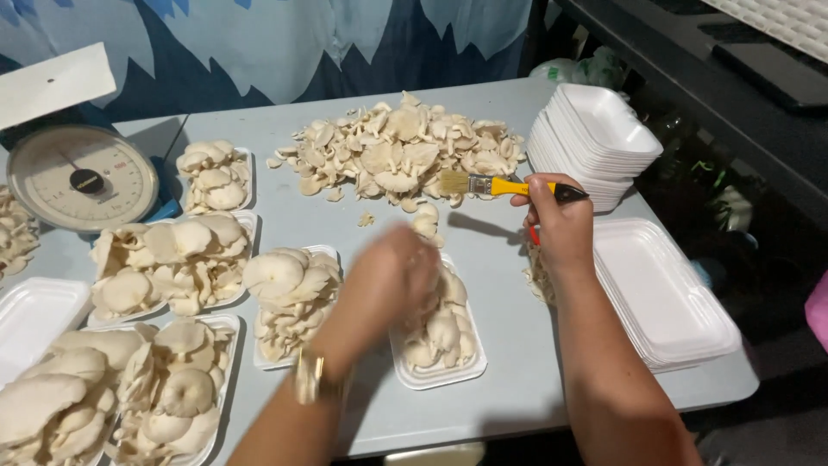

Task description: The person cleans mushrooms by hand and with a brush, placing the cleaned items into white trays.

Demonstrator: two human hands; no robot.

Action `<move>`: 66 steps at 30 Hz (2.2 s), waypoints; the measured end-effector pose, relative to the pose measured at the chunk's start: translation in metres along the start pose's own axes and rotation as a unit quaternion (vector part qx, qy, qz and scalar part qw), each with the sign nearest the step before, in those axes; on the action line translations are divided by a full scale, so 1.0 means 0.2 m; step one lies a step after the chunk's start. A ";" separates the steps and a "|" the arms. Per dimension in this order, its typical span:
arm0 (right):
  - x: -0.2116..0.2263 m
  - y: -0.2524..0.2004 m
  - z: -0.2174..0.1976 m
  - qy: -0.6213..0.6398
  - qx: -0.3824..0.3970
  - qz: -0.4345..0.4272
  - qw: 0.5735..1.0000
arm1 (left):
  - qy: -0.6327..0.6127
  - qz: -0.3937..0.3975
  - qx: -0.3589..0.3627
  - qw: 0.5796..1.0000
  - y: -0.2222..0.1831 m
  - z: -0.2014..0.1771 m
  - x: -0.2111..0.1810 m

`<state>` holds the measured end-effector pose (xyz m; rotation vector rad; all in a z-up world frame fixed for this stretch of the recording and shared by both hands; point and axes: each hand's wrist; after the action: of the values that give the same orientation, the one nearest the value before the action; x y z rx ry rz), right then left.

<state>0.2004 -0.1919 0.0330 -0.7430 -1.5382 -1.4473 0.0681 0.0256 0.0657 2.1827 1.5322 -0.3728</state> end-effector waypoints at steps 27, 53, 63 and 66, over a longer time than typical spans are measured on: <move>0.02 -0.03 0.08 -0.030 0.072 -0.059 0.995 | -0.645 -0.109 0.023 0.756 0.45 0.13 0.47; -0.19 0.02 0.00 0.093 0.112 0.024 0.989 | -0.670 -0.075 -0.045 0.737 0.17 0.14 0.40; -0.06 0.01 0.00 0.037 0.037 0.038 0.998 | -0.513 -0.099 -0.060 0.851 0.12 0.02 0.30; -0.06 0.01 0.00 0.037 0.027 0.045 0.998 | -0.444 -0.105 -0.012 0.890 0.09 -0.06 0.23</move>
<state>0.2064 -0.1899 0.0238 -0.7093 -1.4633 -1.3465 0.1001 0.0651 0.0587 1.4476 1.1905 -1.2112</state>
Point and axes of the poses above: each hand's wrist, its own y-axis towards the middle knuckle, its own z-axis out of the palm, x = y × z, and after that the axes turned 13 degrees about x, right-handed
